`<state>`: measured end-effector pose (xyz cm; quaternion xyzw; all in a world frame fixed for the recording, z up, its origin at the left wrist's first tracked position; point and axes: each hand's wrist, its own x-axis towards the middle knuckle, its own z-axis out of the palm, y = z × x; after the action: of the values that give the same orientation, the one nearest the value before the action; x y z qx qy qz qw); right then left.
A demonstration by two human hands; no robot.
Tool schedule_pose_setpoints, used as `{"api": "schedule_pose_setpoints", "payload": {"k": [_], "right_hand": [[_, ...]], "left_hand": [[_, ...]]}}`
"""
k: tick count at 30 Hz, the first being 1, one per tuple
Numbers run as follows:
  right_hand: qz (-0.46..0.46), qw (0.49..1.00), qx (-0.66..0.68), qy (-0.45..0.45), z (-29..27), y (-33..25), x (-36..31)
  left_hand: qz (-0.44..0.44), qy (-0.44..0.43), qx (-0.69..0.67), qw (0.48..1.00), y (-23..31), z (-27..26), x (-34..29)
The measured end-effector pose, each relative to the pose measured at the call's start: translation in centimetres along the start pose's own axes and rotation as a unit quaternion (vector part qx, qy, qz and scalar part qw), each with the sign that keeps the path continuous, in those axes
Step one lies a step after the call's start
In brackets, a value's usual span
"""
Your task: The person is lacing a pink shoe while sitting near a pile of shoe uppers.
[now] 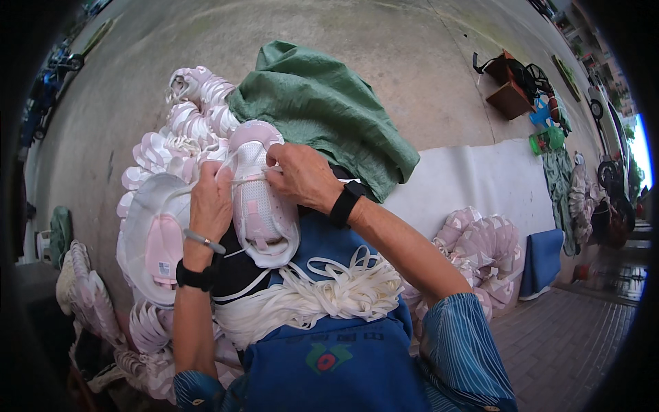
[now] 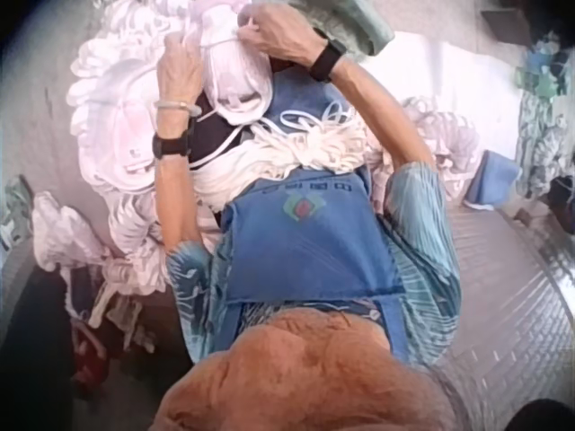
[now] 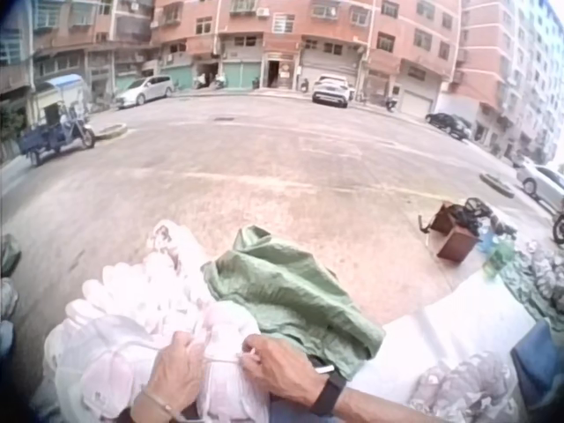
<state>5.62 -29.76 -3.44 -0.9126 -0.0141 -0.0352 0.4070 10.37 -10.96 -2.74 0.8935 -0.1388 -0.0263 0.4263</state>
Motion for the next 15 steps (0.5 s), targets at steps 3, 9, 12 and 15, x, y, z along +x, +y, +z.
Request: {"api": "schedule_pose_setpoints", "payload": {"k": [3, 9, 12, 15], "right_hand": [[0.007, 1.000, -0.024, -0.014, 0.2, 0.9, 0.1], [0.034, 0.998, 0.024, -0.049, -0.4, 1.1, 0.7], [0.026, 0.994, 0.048, -0.091, -0.8, 1.5, 0.9], [0.040, 0.990, 0.057, -0.125, -1.0, 1.4, 1.2]], "left_hand": [[0.017, -0.067, 0.125, 0.990, -1.2, 0.5, 0.5], [-0.112, -0.171, -0.057, 0.977, -2.3, -0.4, 1.7], [-0.140, -0.195, -0.080, 0.967, -0.4, -0.9, 1.6], [-0.149, -0.206, -0.083, 0.964, -0.2, -0.9, 1.7]]}}
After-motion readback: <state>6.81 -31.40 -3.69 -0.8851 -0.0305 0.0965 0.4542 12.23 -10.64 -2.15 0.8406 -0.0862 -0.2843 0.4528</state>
